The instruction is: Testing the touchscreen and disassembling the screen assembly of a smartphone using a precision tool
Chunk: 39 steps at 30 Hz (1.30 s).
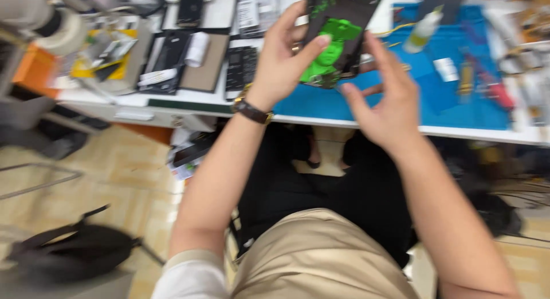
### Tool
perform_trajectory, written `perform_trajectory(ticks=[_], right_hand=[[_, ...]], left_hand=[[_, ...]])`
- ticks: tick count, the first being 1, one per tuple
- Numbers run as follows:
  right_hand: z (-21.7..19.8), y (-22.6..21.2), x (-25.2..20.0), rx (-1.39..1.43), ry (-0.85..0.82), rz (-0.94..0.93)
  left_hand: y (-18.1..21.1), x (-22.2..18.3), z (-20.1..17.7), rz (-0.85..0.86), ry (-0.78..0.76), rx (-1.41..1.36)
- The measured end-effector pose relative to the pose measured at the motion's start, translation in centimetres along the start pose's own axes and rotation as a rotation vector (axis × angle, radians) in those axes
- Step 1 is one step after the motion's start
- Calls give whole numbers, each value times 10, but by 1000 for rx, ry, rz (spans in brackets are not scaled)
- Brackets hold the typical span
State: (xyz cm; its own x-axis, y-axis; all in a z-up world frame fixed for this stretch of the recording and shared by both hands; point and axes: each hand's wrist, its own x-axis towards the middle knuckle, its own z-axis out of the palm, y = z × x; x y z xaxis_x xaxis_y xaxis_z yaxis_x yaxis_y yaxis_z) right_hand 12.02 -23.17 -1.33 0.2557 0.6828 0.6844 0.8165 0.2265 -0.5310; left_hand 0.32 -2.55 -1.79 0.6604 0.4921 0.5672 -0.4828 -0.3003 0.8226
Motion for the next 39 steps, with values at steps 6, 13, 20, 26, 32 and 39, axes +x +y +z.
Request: perform_trajectory(ticks=[6,13,20,26,32,39], right_hand=[[2,-10,-14,24,-18,-53],[17,9,-122,-14,-64,148],[50,44,-266,36,-192,522],[51,17,-265,39,-290,800],[57,34,-271,-168,-332,749],[58,39,-263,-194,-520,809]], left_hand=[[-18,-6,-11,-16,127,-69],[15,22,-32,137,158,-47],[70,49,-50,251,220,-74],[131,54,-70,258,167,-26],[210,60,-83,444,-70,80],[256,37,-54,214,-189,436]])
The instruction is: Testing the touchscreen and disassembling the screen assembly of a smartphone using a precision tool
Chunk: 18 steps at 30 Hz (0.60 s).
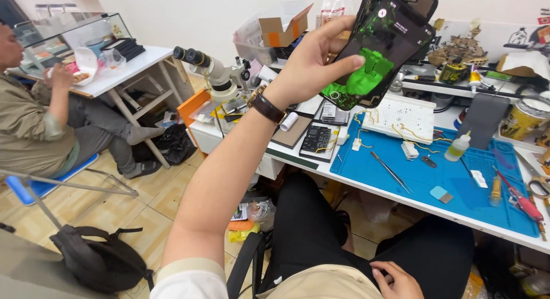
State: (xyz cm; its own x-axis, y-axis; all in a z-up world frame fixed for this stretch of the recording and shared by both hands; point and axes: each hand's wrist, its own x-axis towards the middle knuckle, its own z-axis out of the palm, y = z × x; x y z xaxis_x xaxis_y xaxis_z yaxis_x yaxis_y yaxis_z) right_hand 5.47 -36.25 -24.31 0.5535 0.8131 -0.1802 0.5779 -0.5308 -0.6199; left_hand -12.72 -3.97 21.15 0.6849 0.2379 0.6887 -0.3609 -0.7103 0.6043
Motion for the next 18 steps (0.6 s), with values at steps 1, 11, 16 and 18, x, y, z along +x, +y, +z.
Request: perform_trajectory(ticks=[1,11,16,18], right_hand=[[2,2,2,-6,1,-27],[-59,-25,27,238,-29,-326],[-142,-75,82,-145,570,-622],[-159,-101,102,-248,500,-555]], left_hand=[[2,-2,4,-2,-4,2],[-62,-32,101,-52,169,-249],[-111,-48,145,-133,296,-514],[-130,-51,150,-105,306,-495]])
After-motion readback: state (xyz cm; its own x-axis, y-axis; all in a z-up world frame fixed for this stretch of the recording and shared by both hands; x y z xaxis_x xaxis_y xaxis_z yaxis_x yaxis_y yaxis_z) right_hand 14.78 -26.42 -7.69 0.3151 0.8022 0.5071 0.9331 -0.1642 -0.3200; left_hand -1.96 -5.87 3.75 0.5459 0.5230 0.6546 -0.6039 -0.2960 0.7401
